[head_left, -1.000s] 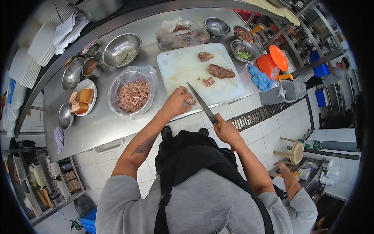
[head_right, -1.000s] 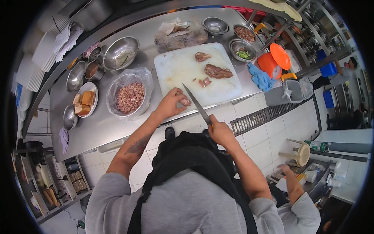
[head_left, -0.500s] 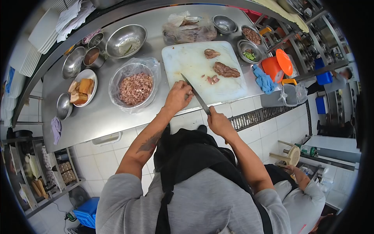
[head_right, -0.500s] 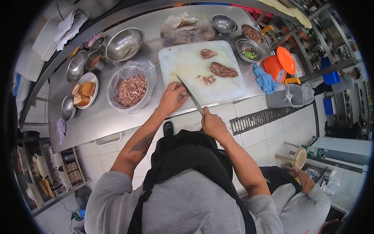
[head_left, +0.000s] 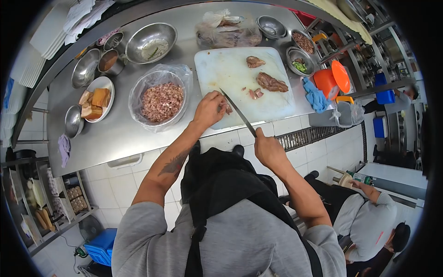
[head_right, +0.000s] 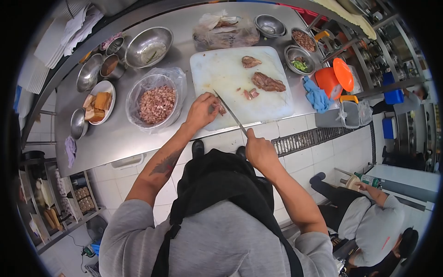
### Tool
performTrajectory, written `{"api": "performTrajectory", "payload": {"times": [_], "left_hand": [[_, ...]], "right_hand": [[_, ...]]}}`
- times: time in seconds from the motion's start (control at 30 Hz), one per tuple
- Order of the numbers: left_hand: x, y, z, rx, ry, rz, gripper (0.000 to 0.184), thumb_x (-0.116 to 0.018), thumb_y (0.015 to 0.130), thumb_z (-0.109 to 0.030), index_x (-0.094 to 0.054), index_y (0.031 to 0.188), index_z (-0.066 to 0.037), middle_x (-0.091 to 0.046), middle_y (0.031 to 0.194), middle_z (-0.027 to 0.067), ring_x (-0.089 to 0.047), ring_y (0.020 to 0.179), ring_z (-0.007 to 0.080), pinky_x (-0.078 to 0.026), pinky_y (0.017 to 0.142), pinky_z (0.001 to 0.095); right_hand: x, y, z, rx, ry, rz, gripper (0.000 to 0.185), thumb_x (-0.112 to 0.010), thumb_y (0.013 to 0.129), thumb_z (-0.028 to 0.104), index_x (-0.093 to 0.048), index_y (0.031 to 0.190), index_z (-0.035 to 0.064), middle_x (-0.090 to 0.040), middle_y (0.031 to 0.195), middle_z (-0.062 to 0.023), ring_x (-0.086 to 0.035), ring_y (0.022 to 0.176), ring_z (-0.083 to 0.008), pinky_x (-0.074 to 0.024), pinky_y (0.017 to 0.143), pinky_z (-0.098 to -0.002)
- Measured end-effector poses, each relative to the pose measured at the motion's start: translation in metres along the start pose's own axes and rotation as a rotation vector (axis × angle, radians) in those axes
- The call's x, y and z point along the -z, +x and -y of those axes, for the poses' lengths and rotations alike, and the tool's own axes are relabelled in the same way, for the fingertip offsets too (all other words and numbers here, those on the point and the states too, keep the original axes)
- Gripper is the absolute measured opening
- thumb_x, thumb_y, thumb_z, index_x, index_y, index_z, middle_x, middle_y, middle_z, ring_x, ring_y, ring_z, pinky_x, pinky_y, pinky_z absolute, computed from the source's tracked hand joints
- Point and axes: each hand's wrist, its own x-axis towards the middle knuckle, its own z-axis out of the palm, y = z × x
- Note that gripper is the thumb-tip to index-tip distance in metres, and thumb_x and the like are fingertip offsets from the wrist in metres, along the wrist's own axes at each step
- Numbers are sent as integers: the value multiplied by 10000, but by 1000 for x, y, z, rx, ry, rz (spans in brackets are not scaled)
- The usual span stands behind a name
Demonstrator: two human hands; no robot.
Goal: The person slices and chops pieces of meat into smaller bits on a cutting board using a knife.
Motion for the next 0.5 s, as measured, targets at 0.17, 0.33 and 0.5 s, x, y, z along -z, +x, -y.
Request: {"api": "performTrajectory", "payload": {"times": [0.17,0.33,0.5], "left_hand": [[-7,-2,3,6,10,-1,157,-756,807,-57,-693,949,-33,-664,997,119,-661,963,339,-561,867,429],[-7,-6,4,17,-18,4,180,-768,800,-56,-703,964,-25,-683,1009,113,-670,980,334,-561,887,415],[-11,-4,2,35,-85,-22,142,-765,782,-64,-698,904,-37,-667,991,111,-657,954,334,-557,863,426]], "right_hand": [[10,-23,-2,47,-19,38,308,-508,950,78,-513,1220,-68,-694,731,-297,-710,705,-496,-578,671,-596],[-51,7,-17,18,65,37,320,-500,957,82,-506,1234,-77,-697,778,-327,-709,738,-515,-573,672,-612],[-49,21,-15,22,128,-2,272,-482,957,73,-512,1192,-60,-690,788,-347,-701,758,-540,-566,684,-627]]}}
